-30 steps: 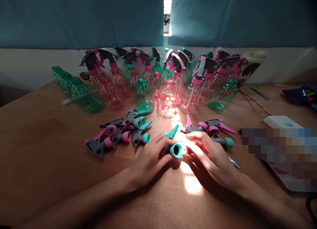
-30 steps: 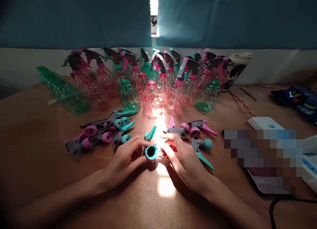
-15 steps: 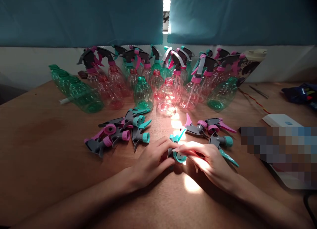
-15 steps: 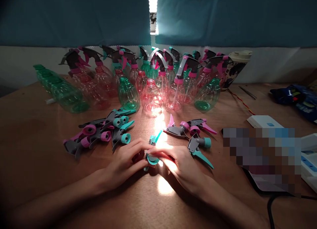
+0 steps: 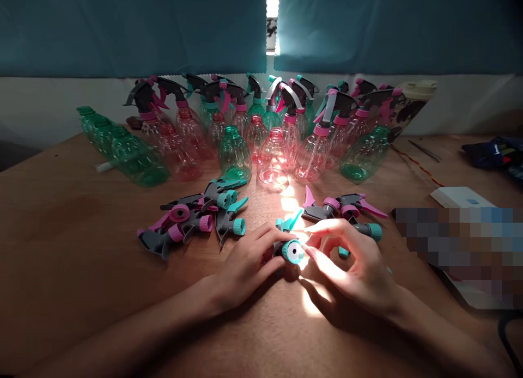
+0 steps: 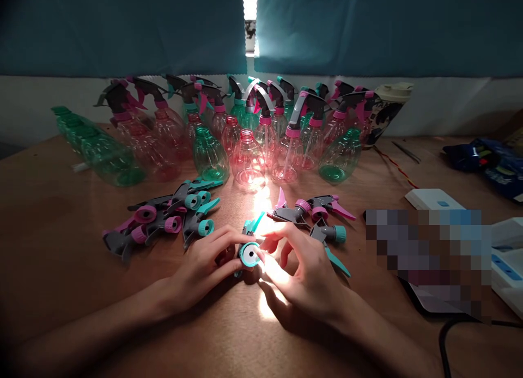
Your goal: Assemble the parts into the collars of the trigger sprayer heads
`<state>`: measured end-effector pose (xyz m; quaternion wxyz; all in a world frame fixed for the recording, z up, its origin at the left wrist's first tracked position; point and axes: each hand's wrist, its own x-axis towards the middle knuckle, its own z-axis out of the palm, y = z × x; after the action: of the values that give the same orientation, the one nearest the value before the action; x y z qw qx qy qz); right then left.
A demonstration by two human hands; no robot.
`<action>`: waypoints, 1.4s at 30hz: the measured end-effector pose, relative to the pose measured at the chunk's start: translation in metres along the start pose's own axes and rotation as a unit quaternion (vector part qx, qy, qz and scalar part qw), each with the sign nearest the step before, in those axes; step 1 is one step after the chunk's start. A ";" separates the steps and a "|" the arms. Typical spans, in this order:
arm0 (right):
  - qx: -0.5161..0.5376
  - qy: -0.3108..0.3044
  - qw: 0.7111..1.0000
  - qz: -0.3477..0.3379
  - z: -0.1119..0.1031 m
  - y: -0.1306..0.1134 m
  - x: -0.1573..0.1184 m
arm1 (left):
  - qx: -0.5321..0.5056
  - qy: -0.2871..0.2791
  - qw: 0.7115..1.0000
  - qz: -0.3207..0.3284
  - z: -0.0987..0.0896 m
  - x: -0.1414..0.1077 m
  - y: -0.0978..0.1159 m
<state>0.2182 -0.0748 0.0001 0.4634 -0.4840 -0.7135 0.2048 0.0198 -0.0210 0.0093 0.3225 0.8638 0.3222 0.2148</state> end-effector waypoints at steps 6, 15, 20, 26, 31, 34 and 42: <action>-0.069 -0.027 0.996 -0.039 0.002 0.001 -0.003 | 0.011 0.009 1.000 0.013 0.001 0.000 0.000; -0.086 -0.049 0.994 -0.038 0.004 0.001 -0.002 | 0.044 0.013 0.997 0.062 0.002 -0.001 -0.001; -0.118 -0.054 0.991 -0.039 0.004 0.000 -0.004 | 0.048 0.025 0.996 0.073 0.005 0.000 -0.001; -0.152 -0.046 0.985 -0.063 0.004 -0.002 -0.003 | 0.035 0.044 0.994 0.089 0.009 0.000 -0.004; -0.151 -0.015 0.985 -0.085 0.010 -0.004 -0.001 | 0.023 0.038 0.995 0.092 0.010 0.000 -0.006; -0.132 0.004 0.988 -0.081 0.013 -0.005 -0.002 | 0.021 0.034 0.996 0.079 0.008 0.001 -0.004; -0.050 0.058 0.997 -0.017 0.012 -0.001 -0.004 | 0.042 0.045 0.996 0.062 0.006 -0.001 -0.003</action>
<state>0.2079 -0.0773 -0.0065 0.4828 -0.5055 -0.7028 0.1323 0.0214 -0.0223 0.0025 0.2573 0.8841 0.2911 0.2597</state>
